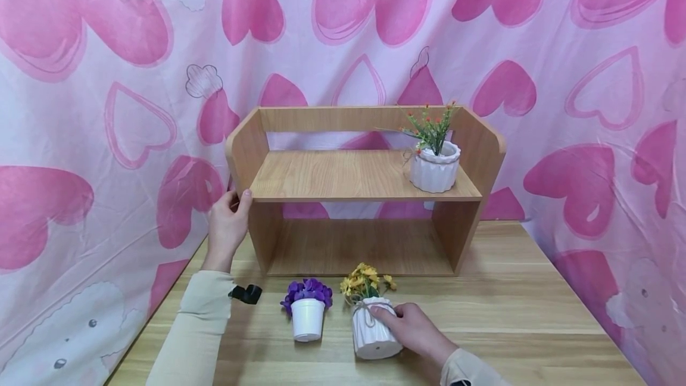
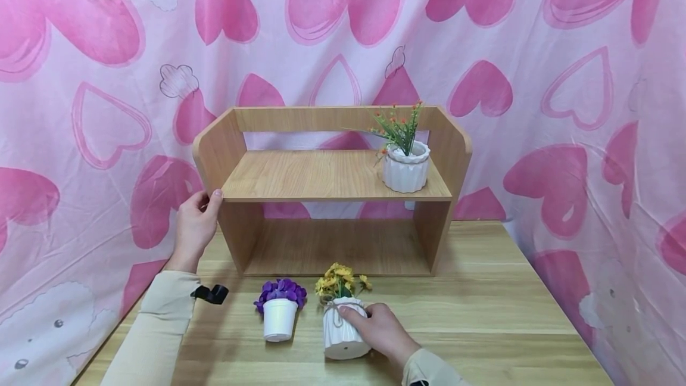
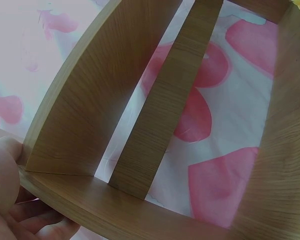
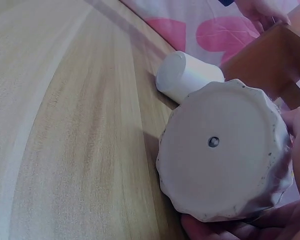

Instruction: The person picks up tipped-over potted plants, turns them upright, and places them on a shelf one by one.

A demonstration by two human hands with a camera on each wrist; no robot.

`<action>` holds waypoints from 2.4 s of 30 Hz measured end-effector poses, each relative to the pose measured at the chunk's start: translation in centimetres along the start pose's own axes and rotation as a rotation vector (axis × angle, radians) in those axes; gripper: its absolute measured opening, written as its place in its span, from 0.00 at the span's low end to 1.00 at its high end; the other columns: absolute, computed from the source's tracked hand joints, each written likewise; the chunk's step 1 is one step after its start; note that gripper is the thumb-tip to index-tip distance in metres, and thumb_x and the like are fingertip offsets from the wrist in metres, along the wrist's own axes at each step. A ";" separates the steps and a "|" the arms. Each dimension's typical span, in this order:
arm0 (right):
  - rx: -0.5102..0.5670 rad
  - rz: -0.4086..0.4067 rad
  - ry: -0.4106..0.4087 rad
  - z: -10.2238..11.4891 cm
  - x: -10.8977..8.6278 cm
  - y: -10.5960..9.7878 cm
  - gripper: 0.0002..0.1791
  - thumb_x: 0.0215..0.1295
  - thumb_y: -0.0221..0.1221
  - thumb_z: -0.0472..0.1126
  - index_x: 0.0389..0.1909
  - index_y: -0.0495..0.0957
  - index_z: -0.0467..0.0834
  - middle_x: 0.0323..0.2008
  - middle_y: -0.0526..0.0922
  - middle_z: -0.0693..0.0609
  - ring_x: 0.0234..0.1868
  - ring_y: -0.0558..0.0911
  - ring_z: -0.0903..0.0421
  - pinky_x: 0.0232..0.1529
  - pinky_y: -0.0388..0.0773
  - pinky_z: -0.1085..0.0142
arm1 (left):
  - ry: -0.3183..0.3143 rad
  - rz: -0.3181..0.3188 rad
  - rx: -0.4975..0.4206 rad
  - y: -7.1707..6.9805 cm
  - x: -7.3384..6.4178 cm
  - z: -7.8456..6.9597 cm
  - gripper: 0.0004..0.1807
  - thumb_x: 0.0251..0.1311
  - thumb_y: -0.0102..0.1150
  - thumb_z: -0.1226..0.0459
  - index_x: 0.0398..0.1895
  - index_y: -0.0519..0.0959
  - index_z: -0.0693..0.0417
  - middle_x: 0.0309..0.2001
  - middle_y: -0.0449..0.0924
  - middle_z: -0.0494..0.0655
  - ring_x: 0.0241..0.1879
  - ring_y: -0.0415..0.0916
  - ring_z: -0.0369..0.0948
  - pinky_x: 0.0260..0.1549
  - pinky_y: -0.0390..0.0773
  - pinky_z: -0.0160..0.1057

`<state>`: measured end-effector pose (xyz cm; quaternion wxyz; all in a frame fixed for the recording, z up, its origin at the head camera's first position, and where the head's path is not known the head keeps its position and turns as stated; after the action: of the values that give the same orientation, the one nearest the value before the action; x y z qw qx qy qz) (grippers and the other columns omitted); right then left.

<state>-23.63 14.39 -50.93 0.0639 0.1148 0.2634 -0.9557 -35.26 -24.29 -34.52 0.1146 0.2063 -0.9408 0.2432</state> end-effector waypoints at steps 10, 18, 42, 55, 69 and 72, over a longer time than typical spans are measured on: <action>-0.001 -0.024 -0.033 0.2 0.0 -0.5 0.30 0.72 0.65 0.64 0.45 0.86 0.37 0.31 0.85 0.50 0.31 0.81 0.56 0.30 0.80 0.63 | 0.018 -0.009 0.005 0.0 0.2 -0.1 0.34 0.81 0.52 0.45 0.74 0.75 0.65 0.71 0.78 0.68 0.70 0.78 0.63 0.70 0.79 0.61; -0.004 -0.072 -0.117 0.7 0.1 -1.0 0.31 0.71 0.69 0.58 0.55 0.84 0.32 0.37 0.88 0.50 0.38 0.83 0.57 0.42 0.83 0.63 | 0.020 -0.008 -0.003 0.0 0.1 -0.2 0.34 0.81 0.53 0.46 0.73 0.76 0.65 0.70 0.78 0.68 0.70 0.79 0.62 0.70 0.79 0.61; 0.047 -0.119 -0.224 0.4 -0.3 -1.2 0.45 0.59 0.79 0.47 0.70 0.72 0.27 0.58 0.88 0.37 0.58 0.88 0.43 0.63 0.87 0.46 | 0.034 -0.015 -0.008 0.1 0.1 -0.3 0.32 0.81 0.53 0.48 0.72 0.76 0.66 0.69 0.79 0.69 0.69 0.79 0.63 0.70 0.79 0.61; 0.114 -0.071 -0.325 -0.4 -0.3 -0.5 0.49 0.56 0.81 0.43 0.74 0.69 0.30 0.64 0.82 0.34 0.65 0.84 0.39 0.65 0.86 0.54 | 0.008 -0.002 -0.006 0.0 -0.1 -0.3 0.34 0.81 0.52 0.46 0.73 0.75 0.65 0.71 0.78 0.68 0.70 0.78 0.63 0.71 0.78 0.61; 0.186 -0.005 -0.396 -0.7 -0.4 0.2 0.49 0.54 0.80 0.37 0.74 0.65 0.32 0.68 0.77 0.33 0.70 0.80 0.37 0.73 0.78 0.58 | 0.031 -0.017 -0.007 0.0 -0.1 -0.3 0.33 0.81 0.53 0.48 0.72 0.76 0.66 0.70 0.78 0.69 0.69 0.79 0.63 0.70 0.79 0.62; 0.202 0.006 -0.401 -0.8 -0.4 0.3 0.49 0.54 0.80 0.36 0.74 0.65 0.32 0.69 0.76 0.32 0.71 0.78 0.36 0.75 0.75 0.58 | 0.022 -0.010 -0.007 0.0 -0.1 -0.3 0.34 0.81 0.52 0.47 0.73 0.75 0.66 0.71 0.77 0.69 0.70 0.78 0.64 0.71 0.78 0.62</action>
<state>-23.05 14.58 -51.65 0.1063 -0.0710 0.1482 -0.9807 -35.14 -24.08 -34.27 0.1268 0.2077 -0.9394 0.2415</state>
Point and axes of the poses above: each hand's wrist, its own x-axis towards the middle knuckle, its own y-axis out of the palm, z = x × y, the point moved 6 cm from there along x, towards the middle knuckle
